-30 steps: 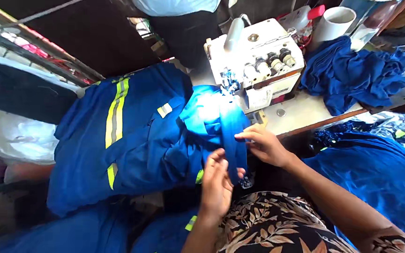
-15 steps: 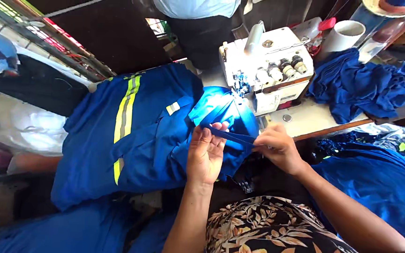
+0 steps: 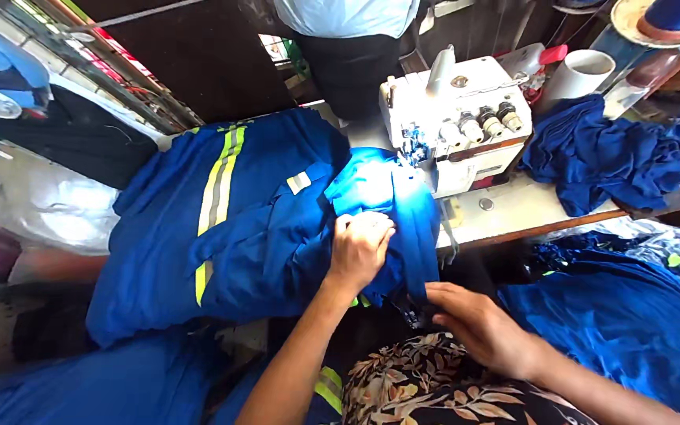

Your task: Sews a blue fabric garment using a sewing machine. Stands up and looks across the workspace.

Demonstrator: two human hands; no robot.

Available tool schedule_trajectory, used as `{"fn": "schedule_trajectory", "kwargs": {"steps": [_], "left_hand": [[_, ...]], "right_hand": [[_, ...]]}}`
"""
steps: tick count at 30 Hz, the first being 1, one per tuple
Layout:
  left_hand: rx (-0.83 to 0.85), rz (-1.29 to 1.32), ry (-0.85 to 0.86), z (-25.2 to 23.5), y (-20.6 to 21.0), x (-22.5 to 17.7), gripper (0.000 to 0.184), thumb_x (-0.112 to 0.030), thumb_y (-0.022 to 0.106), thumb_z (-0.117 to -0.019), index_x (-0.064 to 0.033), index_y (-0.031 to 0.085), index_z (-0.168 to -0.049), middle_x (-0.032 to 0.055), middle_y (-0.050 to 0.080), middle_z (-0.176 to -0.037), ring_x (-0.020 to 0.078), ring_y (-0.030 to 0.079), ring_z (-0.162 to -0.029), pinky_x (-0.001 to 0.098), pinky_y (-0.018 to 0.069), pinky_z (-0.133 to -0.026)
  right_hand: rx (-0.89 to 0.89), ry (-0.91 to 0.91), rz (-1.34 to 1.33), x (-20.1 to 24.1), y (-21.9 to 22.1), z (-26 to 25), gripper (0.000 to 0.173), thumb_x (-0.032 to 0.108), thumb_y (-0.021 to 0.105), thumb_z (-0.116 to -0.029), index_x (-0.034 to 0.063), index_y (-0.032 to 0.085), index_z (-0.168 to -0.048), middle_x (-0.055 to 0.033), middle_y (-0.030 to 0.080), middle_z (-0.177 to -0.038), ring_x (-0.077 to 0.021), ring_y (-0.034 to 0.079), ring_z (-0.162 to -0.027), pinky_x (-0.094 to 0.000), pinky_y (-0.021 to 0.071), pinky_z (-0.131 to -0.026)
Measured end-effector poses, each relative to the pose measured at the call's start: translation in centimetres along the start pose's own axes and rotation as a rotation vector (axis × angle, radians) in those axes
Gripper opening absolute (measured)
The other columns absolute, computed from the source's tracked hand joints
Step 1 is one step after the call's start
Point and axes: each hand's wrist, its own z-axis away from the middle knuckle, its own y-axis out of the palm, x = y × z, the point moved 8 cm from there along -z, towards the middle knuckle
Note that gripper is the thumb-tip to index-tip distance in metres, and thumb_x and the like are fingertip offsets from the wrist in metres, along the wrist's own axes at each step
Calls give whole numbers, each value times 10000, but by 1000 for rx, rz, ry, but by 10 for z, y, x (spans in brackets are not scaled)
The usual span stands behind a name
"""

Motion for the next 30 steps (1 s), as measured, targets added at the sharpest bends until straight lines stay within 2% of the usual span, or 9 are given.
{"fn": "schedule_trajectory", "kwargs": {"steps": [4,8,10,12,16,19,24,27,30], "left_hand": [[388,-356,-399,-3,-28,40,327,-275,607,-1009,13,759,-979,253,702,-1005,513,590,-1103,718,380,-894],[629,-320,-272,0,-97,-9,326,-269,545,-1062,-33,768,-1051,196,698,-1099,437,588,-1158,649,405,-947],[546,-37,161,22,-117,-60,369,-287,489,-1043,-90,760,-887,83,734,-955,316,657,-1090,556,472,-928],[382,84,344,37,-128,-84,336,-312,444,-1058,-186,673,-848,-26,657,-876,243,565,-1109,467,364,-970],[274,-130,179,31,-135,-40,252,-181,488,-1019,-148,732,-970,13,696,-901,308,625,-1055,547,458,-887],[161,-136,224,26,-133,-34,263,0,510,-979,-76,749,-1057,89,721,-1007,268,686,-1028,397,557,-922],[48,157,449,22,-114,-77,268,22,510,-1019,-29,725,-1171,112,735,-1156,237,658,-1172,312,492,-1059],[117,174,417,18,-101,-74,271,-8,485,-1007,-101,735,-960,23,736,-1188,234,559,-1323,402,404,-1141],[177,60,393,20,-104,-67,281,-82,450,-939,-152,681,-794,-14,723,-921,270,551,-1296,547,263,-1188]], "right_hand": [[-182,166,-269,-6,0,11,310,153,524,-1050,-26,680,-1250,-94,720,-1222,-114,685,-1128,-277,568,-979],[-313,-124,-196,34,-22,-32,218,166,561,-1048,2,702,-1073,-91,733,-1068,-155,679,-1089,-319,549,-992],[-324,-222,-105,56,-29,-62,219,134,572,-1035,-20,727,-1041,-125,751,-1019,-201,694,-1074,-341,526,-1011],[-272,-333,-30,63,-21,-88,213,102,555,-1027,-24,726,-1027,-128,742,-940,-204,695,-991,-310,526,-954],[-134,-328,108,51,2,-95,226,113,520,-1006,20,723,-1040,-75,680,-793,-178,630,-743,-290,516,-704],[-93,-223,153,45,0,-84,255,149,515,-1001,43,730,-1087,-67,700,-827,-176,646,-751,-315,523,-691],[-3,-124,-169,52,-13,-63,247,253,574,-1010,35,688,-1037,-43,686,-871,-97,612,-835,-319,441,-794],[91,-113,-307,50,-12,-56,371,357,590,-1010,23,703,-1123,-36,711,-958,-69,617,-943,-331,428,-906],[116,-213,-220,52,-8,-59,363,303,600,-1007,21,715,-1203,-123,705,-1195,-157,637,-1139,-336,497,-984]]}}
